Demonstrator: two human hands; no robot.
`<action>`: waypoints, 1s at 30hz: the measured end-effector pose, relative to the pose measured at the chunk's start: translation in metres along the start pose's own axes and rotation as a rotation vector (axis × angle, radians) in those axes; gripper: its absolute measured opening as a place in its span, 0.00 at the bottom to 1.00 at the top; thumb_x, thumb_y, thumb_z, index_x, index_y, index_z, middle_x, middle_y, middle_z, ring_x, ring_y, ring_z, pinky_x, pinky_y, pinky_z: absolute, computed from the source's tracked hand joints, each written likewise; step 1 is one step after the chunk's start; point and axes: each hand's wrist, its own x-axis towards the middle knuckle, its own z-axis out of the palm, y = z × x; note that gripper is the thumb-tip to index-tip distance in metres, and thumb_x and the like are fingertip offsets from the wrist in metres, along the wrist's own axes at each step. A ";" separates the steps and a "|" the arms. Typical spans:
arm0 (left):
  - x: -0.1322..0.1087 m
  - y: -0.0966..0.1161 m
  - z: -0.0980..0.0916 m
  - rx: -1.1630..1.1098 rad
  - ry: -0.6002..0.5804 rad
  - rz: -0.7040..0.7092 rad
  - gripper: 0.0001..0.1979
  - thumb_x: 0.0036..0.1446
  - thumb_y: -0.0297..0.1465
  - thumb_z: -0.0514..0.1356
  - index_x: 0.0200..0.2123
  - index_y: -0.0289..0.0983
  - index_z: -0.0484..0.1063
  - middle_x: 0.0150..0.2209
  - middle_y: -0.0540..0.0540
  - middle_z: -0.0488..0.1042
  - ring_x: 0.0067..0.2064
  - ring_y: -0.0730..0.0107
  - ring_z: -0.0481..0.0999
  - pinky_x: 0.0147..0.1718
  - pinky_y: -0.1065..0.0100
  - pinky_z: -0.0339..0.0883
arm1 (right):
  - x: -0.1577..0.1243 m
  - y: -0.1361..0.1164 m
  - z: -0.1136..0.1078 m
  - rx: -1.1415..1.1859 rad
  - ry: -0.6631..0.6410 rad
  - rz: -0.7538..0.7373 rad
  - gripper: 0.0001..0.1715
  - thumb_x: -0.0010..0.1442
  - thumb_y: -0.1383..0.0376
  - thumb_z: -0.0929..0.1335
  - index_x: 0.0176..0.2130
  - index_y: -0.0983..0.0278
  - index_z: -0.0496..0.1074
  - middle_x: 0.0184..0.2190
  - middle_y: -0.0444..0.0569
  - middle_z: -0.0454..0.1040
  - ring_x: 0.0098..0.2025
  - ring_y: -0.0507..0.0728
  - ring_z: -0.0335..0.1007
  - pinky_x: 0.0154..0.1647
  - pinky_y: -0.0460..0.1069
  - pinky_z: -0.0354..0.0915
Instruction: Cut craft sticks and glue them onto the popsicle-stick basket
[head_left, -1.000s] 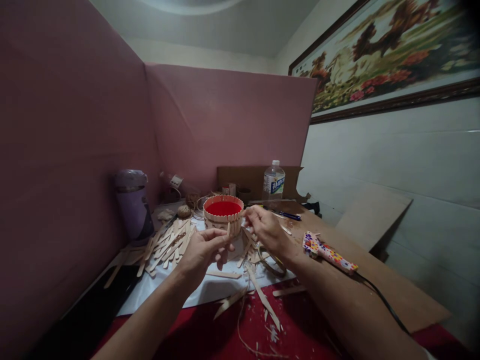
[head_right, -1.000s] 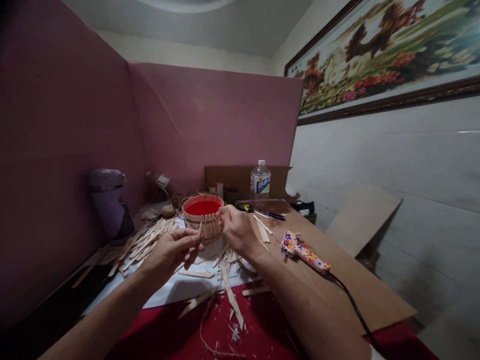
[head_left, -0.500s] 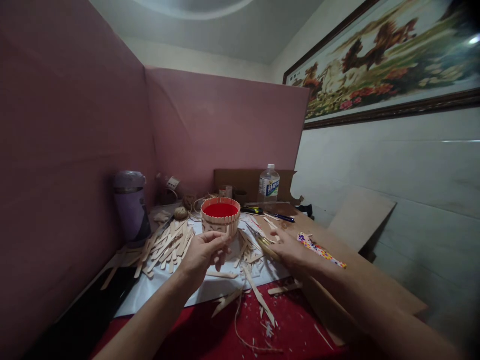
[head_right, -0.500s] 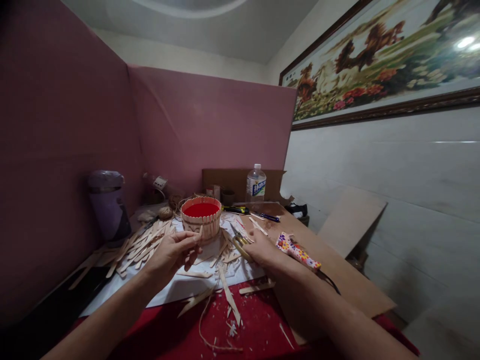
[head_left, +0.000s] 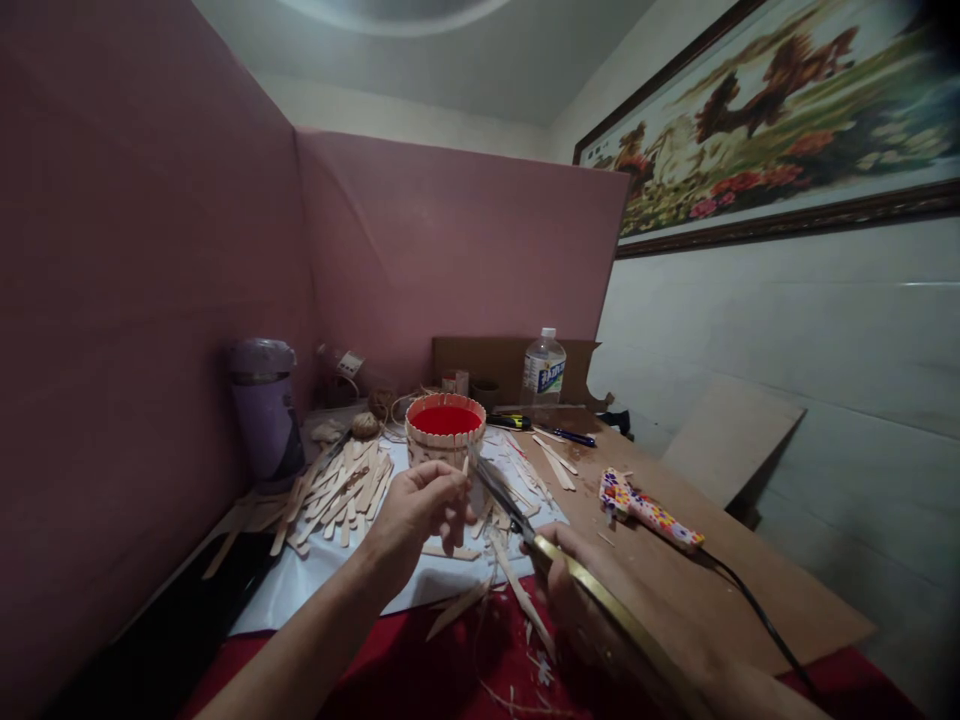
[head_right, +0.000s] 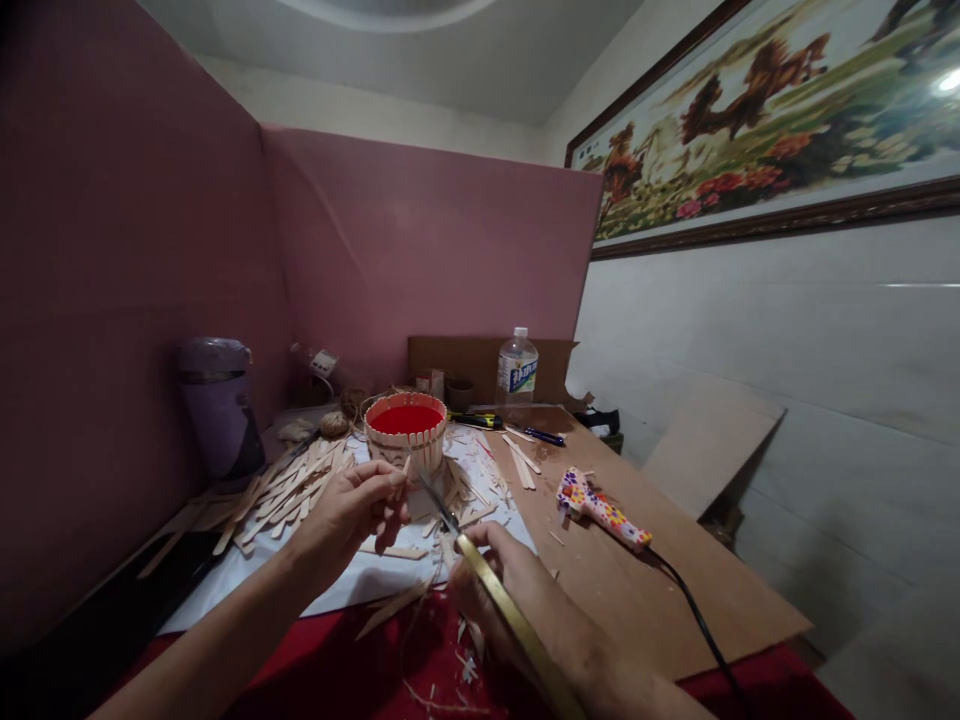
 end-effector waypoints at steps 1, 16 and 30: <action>0.000 -0.001 0.000 0.000 -0.005 0.015 0.08 0.49 0.33 0.58 0.24 0.34 0.65 0.18 0.49 0.71 0.14 0.79 0.63 0.12 0.76 0.55 | 0.000 -0.002 0.002 0.002 -0.042 0.021 0.20 0.49 0.48 0.67 0.30 0.62 0.70 0.16 0.42 0.65 0.16 0.49 0.58 0.15 0.44 0.57; -0.002 -0.009 0.008 0.102 0.043 0.107 0.13 0.55 0.36 0.54 0.23 0.36 0.59 0.15 0.51 0.69 0.11 0.80 0.61 0.10 0.78 0.49 | 0.001 0.015 0.023 -0.057 -0.166 -0.031 0.42 0.47 0.38 0.64 0.47 0.67 0.65 0.15 0.37 0.56 0.16 0.46 0.51 0.15 0.41 0.51; -0.008 -0.007 0.013 0.143 -0.004 0.065 0.13 0.55 0.35 0.53 0.21 0.35 0.60 0.15 0.49 0.71 0.11 0.80 0.61 0.12 0.77 0.52 | -0.009 0.018 0.025 0.007 -0.056 0.069 0.41 0.45 0.37 0.63 0.45 0.64 0.66 0.18 0.38 0.58 0.16 0.45 0.49 0.14 0.41 0.48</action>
